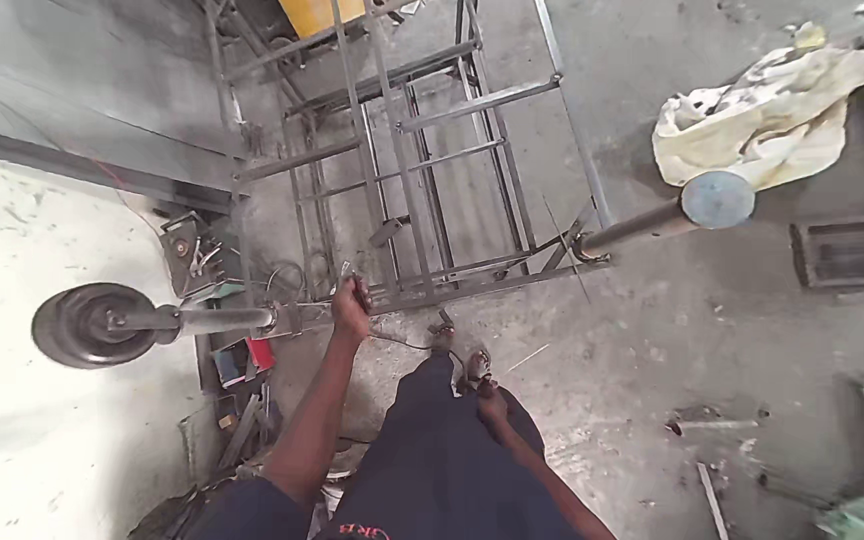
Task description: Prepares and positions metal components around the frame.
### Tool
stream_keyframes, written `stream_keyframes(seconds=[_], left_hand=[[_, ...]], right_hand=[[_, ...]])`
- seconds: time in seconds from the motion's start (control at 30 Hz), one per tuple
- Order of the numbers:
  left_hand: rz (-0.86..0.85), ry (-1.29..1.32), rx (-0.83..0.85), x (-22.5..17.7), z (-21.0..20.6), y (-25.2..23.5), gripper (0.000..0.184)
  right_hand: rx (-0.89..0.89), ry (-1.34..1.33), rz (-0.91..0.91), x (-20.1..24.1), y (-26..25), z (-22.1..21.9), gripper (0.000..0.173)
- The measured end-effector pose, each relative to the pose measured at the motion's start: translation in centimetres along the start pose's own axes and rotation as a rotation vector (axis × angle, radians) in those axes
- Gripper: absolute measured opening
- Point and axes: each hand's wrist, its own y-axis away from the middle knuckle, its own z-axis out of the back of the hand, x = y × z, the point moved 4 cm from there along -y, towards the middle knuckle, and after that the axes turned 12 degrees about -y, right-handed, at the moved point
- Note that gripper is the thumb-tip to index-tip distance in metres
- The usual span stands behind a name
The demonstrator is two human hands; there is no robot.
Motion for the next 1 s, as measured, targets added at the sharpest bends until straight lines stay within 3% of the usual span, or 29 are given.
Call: stream_keyframes(seconds=[0.13,0.17,0.33,0.43,0.67,0.83,1.0], left_hand=[[-0.175,-1.011,0.015,-0.6,-1.8,-10.6,0.060],[-0.174,-1.198,0.014,-0.3,-2.5,-13.1,0.060],[-0.231,-1.671,0.106,1.3,-5.6,-20.0,0.050],[-0.241,-1.770,0.099,1.1,-6.9,-21.0,0.052],[-0.250,-1.825,0.120,1.1,-8.0,-21.7,0.045],[-0.244,-1.706,0.088,0.5,-7.3,-22.4,0.053],[-0.305,-1.536,0.001,-4.4,-7.2,-15.4,0.060]], right_hand=[[0.219,0.168,-0.105,-2.6,-0.2,-2.7,0.049],[0.251,0.180,-0.130,-3.1,-0.2,-3.0,0.049],[0.287,0.156,-0.184,-2.7,0.8,-2.8,0.045],[0.222,-0.111,-0.075,-1.2,1.8,-3.3,0.039],[0.298,-0.298,-0.024,-0.6,1.0,-4.4,0.040],[0.424,-0.171,-0.011,1.3,1.8,-3.0,0.044],[0.616,0.314,0.072,5.9,3.4,0.0,0.048]])
